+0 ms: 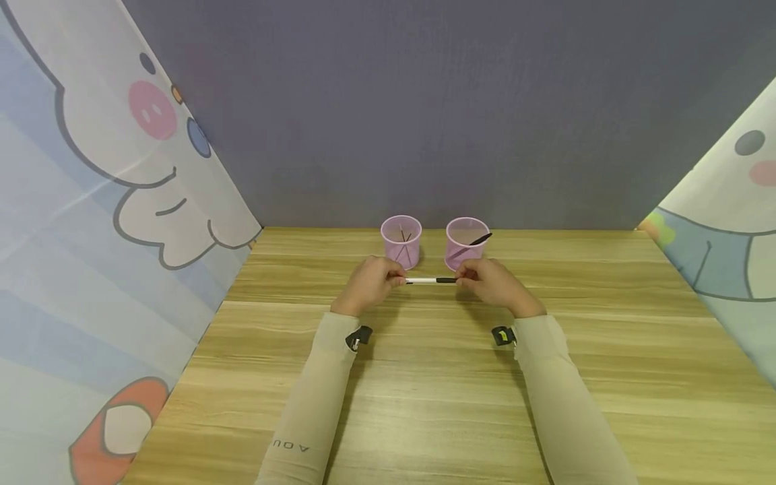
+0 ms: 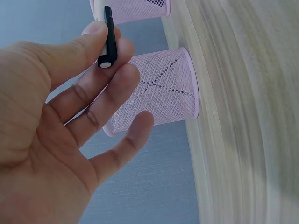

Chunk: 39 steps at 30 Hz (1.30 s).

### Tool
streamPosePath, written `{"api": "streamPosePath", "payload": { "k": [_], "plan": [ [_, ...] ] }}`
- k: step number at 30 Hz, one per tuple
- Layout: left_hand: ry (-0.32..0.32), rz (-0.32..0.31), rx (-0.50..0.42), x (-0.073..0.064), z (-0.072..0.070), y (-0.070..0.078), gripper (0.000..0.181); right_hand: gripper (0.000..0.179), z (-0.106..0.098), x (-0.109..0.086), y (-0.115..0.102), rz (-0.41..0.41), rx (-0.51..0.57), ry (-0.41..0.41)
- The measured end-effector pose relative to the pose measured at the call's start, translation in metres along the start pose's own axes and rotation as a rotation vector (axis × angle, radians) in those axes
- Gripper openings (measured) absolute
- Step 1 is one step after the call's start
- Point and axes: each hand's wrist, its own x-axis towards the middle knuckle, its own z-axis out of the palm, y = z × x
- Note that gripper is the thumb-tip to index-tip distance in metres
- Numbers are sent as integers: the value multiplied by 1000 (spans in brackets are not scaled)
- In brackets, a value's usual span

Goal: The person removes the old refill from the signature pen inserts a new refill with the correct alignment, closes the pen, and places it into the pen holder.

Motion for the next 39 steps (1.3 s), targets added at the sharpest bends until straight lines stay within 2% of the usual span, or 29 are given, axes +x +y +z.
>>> {"api": "streamPosePath", "payload": {
  "k": [39],
  "plan": [
    [-22, -17, -25, 2, -1, 0, 9, 5, 0, 2, 1, 5, 12, -15]
  ]
}}
